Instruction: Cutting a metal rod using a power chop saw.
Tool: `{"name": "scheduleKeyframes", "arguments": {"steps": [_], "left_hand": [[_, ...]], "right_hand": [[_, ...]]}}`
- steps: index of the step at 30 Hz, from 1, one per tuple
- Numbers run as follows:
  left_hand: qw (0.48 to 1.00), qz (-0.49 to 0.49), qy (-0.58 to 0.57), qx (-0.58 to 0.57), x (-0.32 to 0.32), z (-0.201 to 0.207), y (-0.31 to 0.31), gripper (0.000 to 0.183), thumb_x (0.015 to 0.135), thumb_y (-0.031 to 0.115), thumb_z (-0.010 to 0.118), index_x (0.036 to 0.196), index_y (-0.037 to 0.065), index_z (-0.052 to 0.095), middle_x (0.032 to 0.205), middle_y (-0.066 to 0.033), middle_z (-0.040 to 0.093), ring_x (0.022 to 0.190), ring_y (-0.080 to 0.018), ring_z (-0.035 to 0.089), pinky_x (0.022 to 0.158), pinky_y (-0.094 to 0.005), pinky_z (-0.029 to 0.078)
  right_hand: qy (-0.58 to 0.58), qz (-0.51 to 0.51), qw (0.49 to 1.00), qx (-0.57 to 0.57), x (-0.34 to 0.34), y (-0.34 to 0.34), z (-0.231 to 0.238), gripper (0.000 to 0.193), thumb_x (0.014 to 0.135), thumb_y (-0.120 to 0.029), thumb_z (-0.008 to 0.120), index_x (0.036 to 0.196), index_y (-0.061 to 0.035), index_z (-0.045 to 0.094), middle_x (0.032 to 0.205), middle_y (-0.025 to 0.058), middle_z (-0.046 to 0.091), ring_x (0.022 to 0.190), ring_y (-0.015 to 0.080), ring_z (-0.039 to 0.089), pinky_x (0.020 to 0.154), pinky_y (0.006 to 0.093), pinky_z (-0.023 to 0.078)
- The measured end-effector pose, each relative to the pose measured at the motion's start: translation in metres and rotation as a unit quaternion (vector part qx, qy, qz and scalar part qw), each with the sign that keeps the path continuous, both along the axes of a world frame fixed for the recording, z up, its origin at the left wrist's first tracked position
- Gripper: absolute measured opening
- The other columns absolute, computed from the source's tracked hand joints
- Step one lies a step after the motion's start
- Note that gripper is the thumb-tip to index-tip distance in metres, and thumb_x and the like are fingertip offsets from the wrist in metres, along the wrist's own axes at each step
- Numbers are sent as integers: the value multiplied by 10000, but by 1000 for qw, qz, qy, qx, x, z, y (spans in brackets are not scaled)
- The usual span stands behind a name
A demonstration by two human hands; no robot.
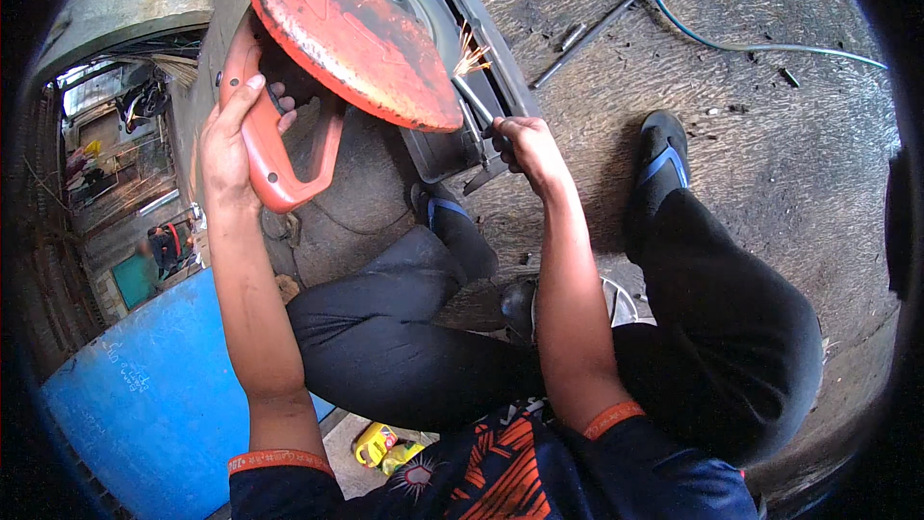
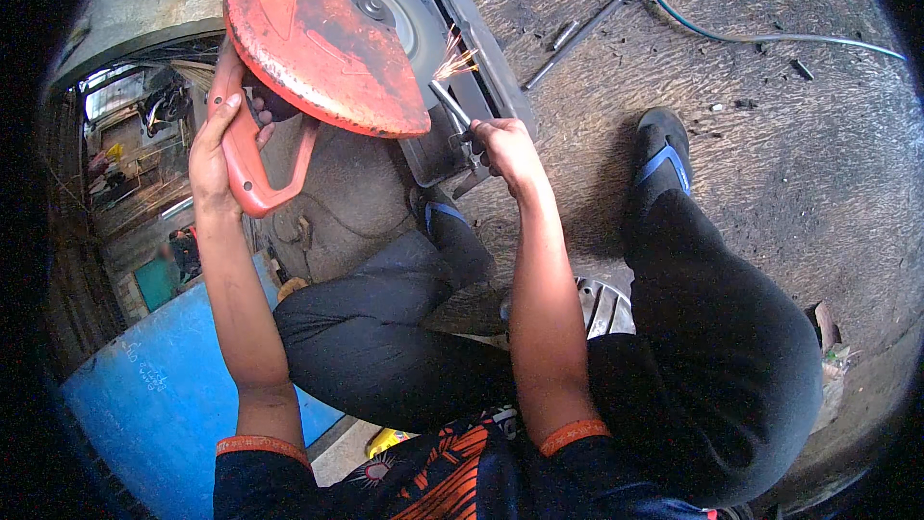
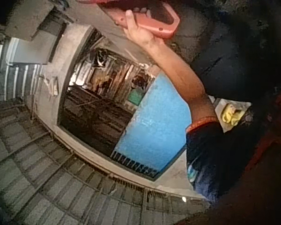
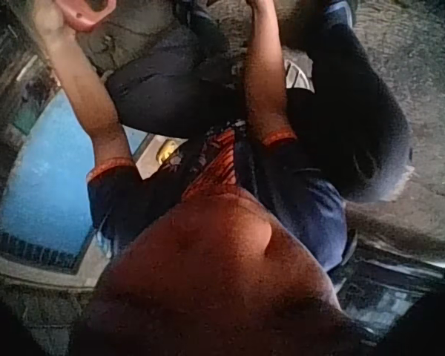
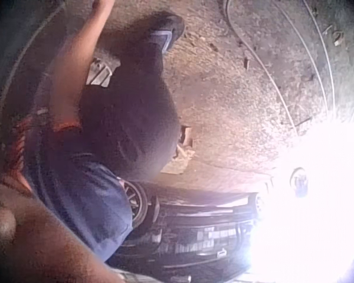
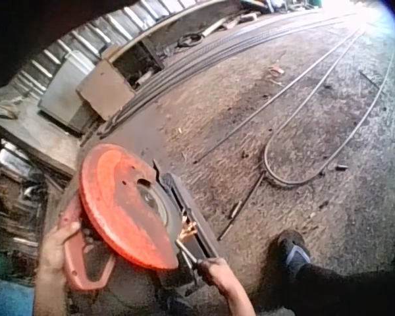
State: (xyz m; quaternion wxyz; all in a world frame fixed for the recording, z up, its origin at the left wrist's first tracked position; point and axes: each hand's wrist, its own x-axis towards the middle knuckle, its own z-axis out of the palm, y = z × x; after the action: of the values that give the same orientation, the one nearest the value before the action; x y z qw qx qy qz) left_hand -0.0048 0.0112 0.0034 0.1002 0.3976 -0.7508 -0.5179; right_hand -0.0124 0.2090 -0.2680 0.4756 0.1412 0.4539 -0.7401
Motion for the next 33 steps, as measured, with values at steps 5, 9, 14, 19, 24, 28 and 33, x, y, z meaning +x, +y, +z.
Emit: {"name": "scheduleKeyframes", "arguments": {"steps": [5, 9, 14, 19, 24, 28, 33], "left_hand": [[1000, -2, 1, 0, 1, -1, -3, 406, 841, 186, 630, 1157, -36, 505, 923, -133, 605, 786, -216, 624, 706, -320, 529], [1000, -3, 0, 1, 1, -2, -6, 403, 844, 186, 624, 1161, -32, 504, 928, -134, 607, 789, -216, 624, 713, -325, 528], [1000, 0, 1, 2, 1, -1, -2, 403, 846, 187, 620, 1164, -31, 502, 932, -129, 603, 807, -215, 619, 730, -330, 524], [1000, -2, -4, 5, -2, -3, -1, 405, 846, 188, 620, 1167, -27, 501, 934, -122, 598, 818, -214, 615, 738, -330, 521], [1000, 6, -1, 2, 0, 0, -2, 359, 845, 187, 623, 1120, -22, 525, 905, -112, 602, 794, -202, 619, 714, -321, 524], [1000, -4, -23, -20, 1, 2, -6, 322, 842, 185, 628, 1076, -17, 542, 873, -105, 609, 760, -194, 623, 682, -307, 528], [999, -4, -25, -25, 0, 0, -2, 341, 837, 193, 637, 1081, -23, 540, 881, -116, 615, 758, -199, 629, 667, -301, 530]], "right_hand": [[21, 23, 999, 22, 2, -1, -7, 279, 864, -244, 595, 777, 11, 666, 543, -6, 492, 457, 90, 404, 436, 268, 311], [58, 25, 997, 48, 6, -3, -10, 308, 853, -259, 622, 772, 35, 665, 543, 16, 504, 479, 104, 435, 468, 289, 345], [80, 28, 993, 83, 8, -7, -11, 300, 835, -254, 640, 816, 43, 681, 557, 47, 533, 515, 119, 477, 510, 305, 386], [105, 10, 985, 135, 13, -11, -20, 293, 817, -257, 651, 931, 10, 691, 682, 134, 656, 630, 172, 603, 632, 325, 462], [157, 11, 969, 190, 17, -14, -14, 274, 830, -236, 627, 936, 10, 687, 745, 147, 673, 660, 182, 618, 650, 323, 469], [37, -39, 996, 78, 9, -7, -11, 265, 858, -220, 574, 816, 25, 663, 615, 59, 571, 523, 125, 468, 517, 286, 364], [55, 11, 997, 51, 8, -6, -12, 283, 871, -225, 584, 809, 41, 657, 564, 6, 480, 510, 102, 412, 493, 297, 344]]}}
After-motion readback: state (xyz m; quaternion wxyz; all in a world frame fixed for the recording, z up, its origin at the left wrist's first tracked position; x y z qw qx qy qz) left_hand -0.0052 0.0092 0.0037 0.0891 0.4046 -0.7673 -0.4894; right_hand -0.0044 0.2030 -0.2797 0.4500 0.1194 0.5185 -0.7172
